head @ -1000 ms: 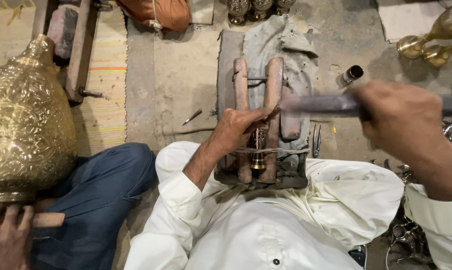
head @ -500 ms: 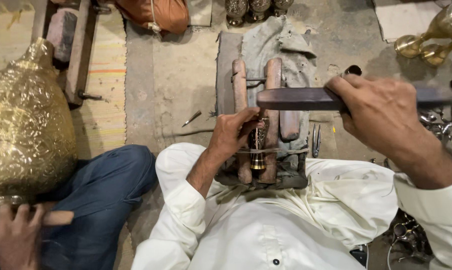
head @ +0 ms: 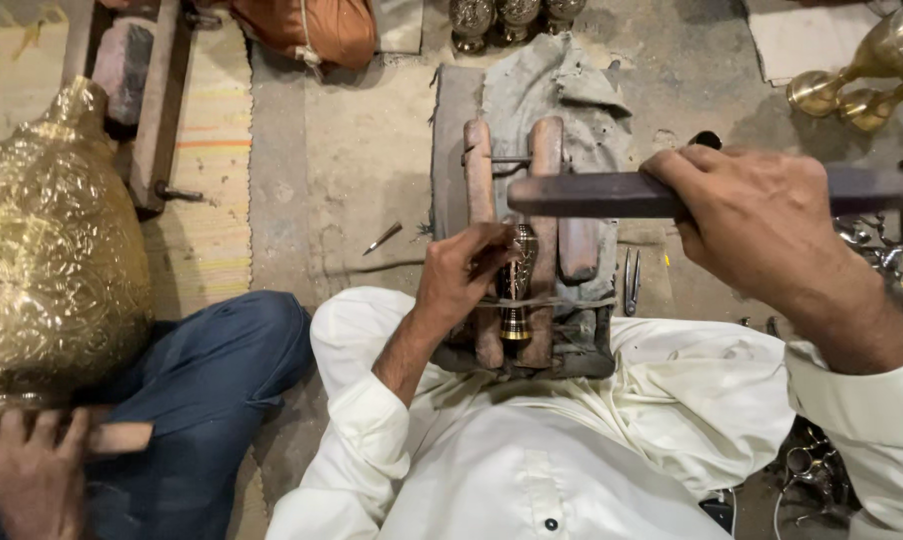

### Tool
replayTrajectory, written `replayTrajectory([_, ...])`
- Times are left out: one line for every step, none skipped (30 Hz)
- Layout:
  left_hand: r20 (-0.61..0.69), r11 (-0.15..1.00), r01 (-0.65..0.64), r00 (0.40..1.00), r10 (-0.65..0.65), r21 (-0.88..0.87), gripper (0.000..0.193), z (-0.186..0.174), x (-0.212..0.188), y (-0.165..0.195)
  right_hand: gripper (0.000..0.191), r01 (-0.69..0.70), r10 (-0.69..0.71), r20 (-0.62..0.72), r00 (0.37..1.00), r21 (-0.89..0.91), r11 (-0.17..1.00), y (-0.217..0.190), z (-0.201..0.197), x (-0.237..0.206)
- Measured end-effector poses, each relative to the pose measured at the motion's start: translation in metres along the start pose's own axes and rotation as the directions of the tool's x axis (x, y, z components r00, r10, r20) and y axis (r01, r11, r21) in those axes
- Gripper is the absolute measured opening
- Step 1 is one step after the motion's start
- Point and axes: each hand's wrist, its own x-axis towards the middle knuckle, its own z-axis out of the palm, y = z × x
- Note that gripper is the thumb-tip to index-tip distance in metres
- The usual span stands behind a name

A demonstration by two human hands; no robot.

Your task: The person sits on the floor with a small brass vessel clamped between wooden forms on a sandbag on their lap. They hold a chisel against the vessel surface with one hand and strike it with a hammer held in the other hand, repositioning the chisel repeatedly to cut a decorative pattern into the brass, occasionally pausing to reposition the vessel or pick up a red marking tool.

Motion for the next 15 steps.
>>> replayTrajectory([0.003, 1.000, 0.010, 1.000, -0.010, -0.025, 0.024, -0.002, 0.001, 0.003, 0.032, 0.025, -0.020, -0.098, 0.995, 0.055, 0.998, 0.004, 0.006, -0.002])
replayTrajectory([0.003, 0.998, 0.025, 1.000, -0.025, -0.052, 0.023, -0.002, 0.001, 0.006, 0.035, 0.059, -0.038, -0.192, 0.981, 0.105, 0.993, 0.008, 0.013, -0.005])
replayTrajectory([0.048, 0.998, -0.015, 0.999, 0.018, -0.063, 0.025, -0.002, 0.004, 0.008, 0.037, 0.049, -0.013, -0.199, 0.980, 0.173, 0.984, 0.013, 0.020, -0.007])
replayTrajectory([0.092, 0.996, -0.052, 0.994, 0.059, -0.075, 0.027, -0.003, 0.010, 0.010, 0.040, 0.040, 0.010, -0.205, 0.979, 0.242, 0.969, 0.017, 0.027, -0.010])
replayTrajectory([0.134, 0.992, -0.090, 0.986, 0.101, -0.087, 0.029, -0.003, 0.014, 0.013, 0.042, 0.033, 0.034, -0.209, 0.977, 0.310, 0.950, 0.020, 0.036, -0.011])
replayTrajectory([0.151, 0.991, -0.135, 0.979, 0.133, 0.002, 0.029, -0.003, 0.017, 0.016, 0.043, 0.053, 0.038, -0.272, 0.961, 0.319, 0.946, 0.021, 0.044, -0.013])
replayTrajectory([0.175, 0.979, -0.184, 0.970, 0.167, 0.090, 0.029, -0.003, 0.021, 0.018, 0.045, 0.068, 0.048, -0.335, 0.941, 0.328, 0.942, 0.022, 0.053, -0.017])
replayTrajectory([0.203, 0.957, -0.234, 0.959, 0.198, 0.172, 0.030, -0.003, 0.024, 0.021, 0.046, 0.081, 0.062, -0.394, 0.917, 0.335, 0.939, 0.022, 0.060, -0.021])
replayTrajectory([0.215, 0.963, -0.221, 0.959, 0.185, 0.156, 0.033, -0.003, 0.026, 0.022, 0.045, 0.078, 0.103, -0.427, 0.898, 0.385, 0.919, 0.023, 0.065, -0.024])
replayTrajectory([0.230, 0.969, -0.207, 0.958, 0.172, 0.138, 0.036, -0.004, 0.028, 0.024, 0.044, 0.076, 0.146, -0.456, 0.878, 0.435, 0.897, 0.023, 0.070, -0.026])
replayTrajectory([0.245, 0.974, -0.191, 0.957, 0.157, 0.119, 0.039, -0.005, 0.028, 0.025, 0.043, 0.077, 0.190, -0.479, 0.857, 0.484, 0.872, 0.022, 0.072, -0.029])
replayTrajectory([0.257, 0.968, -0.203, 0.953, 0.161, 0.148, 0.040, -0.005, 0.029, 0.025, 0.043, 0.074, 0.178, -0.476, 0.861, 0.464, 0.883, 0.023, 0.073, -0.032])
replayTrajectory([0.268, 0.960, -0.216, 0.949, 0.164, 0.177, 0.042, -0.006, 0.029, 0.025, 0.043, 0.073, 0.165, -0.473, 0.865, 0.444, 0.893, 0.024, 0.072, -0.034])
replayTrajectory([0.279, 0.951, -0.229, 0.946, 0.167, 0.207, 0.044, -0.005, 0.028, 0.024, 0.043, 0.072, 0.151, -0.472, 0.869, 0.423, 0.903, 0.024, 0.069, -0.037])
replayTrajectory([0.265, 0.946, -0.245, 0.946, 0.186, 0.211, 0.043, -0.005, 0.028, 0.023, 0.045, 0.079, 0.110, -0.459, 0.881, 0.373, 0.925, 0.026, 0.065, -0.038])
